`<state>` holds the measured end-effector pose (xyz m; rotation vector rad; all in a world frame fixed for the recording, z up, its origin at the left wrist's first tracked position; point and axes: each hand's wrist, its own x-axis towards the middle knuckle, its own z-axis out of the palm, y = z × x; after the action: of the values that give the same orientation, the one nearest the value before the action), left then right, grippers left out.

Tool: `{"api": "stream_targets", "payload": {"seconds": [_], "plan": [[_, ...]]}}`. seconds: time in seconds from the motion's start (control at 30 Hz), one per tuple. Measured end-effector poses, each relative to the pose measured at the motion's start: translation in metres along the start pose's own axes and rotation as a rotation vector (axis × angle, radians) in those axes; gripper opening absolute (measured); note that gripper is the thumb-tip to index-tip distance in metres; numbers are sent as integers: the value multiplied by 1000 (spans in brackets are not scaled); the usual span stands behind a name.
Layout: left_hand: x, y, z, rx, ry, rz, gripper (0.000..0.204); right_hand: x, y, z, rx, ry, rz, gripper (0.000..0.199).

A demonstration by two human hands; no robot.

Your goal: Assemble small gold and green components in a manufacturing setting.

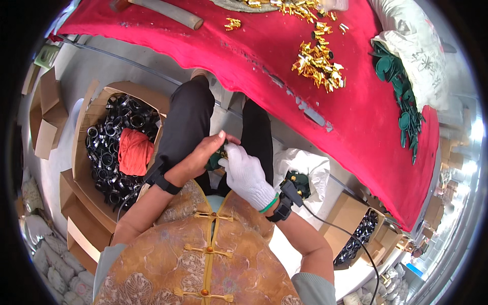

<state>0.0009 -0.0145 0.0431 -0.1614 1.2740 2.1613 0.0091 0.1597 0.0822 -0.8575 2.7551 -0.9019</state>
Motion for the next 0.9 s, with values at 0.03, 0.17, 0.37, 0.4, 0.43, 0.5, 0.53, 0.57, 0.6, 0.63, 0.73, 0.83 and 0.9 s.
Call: {"api": "stream_targets", "payload": {"seconds": [0.03,0.17,0.37,0.4,0.43,0.5,0.53,0.57,0.6,0.63,0.73,0.83,0.9], "plan": [[1,-4,-1,179,15,118,57,1,-1,2,93,73,22,27],[-2,-7,2,673,136,335,52,10,-10,-13,1036,-223,892,18],[2,-8,0,577,180,213,50,11,-6,-12,925,-203,833,25],[4,-6,-1,318,156,51,51,15,-22,-27,591,-151,572,25],[3,-4,-2,317,159,56,51,12,-19,-26,589,-152,566,25],[-1,-1,-3,72,39,74,56,4,-6,-19,-33,-81,-29,37],[-2,0,-1,93,5,69,59,1,-3,-17,-94,-109,-33,42],[-2,1,0,91,5,71,59,-4,-1,-14,-96,-110,-34,42],[-4,3,0,128,-29,101,57,-5,-4,-11,-109,-94,-14,41],[-5,4,0,165,-63,131,55,-5,-6,-8,-121,-79,5,39],[0,-6,-1,262,18,146,49,0,-9,2,87,88,51,25],[-4,-6,2,638,112,382,46,7,-13,-13,1203,-193,886,15],[-8,3,6,794,86,390,46,3,8,-5,1506,-201,1016,20]]}}
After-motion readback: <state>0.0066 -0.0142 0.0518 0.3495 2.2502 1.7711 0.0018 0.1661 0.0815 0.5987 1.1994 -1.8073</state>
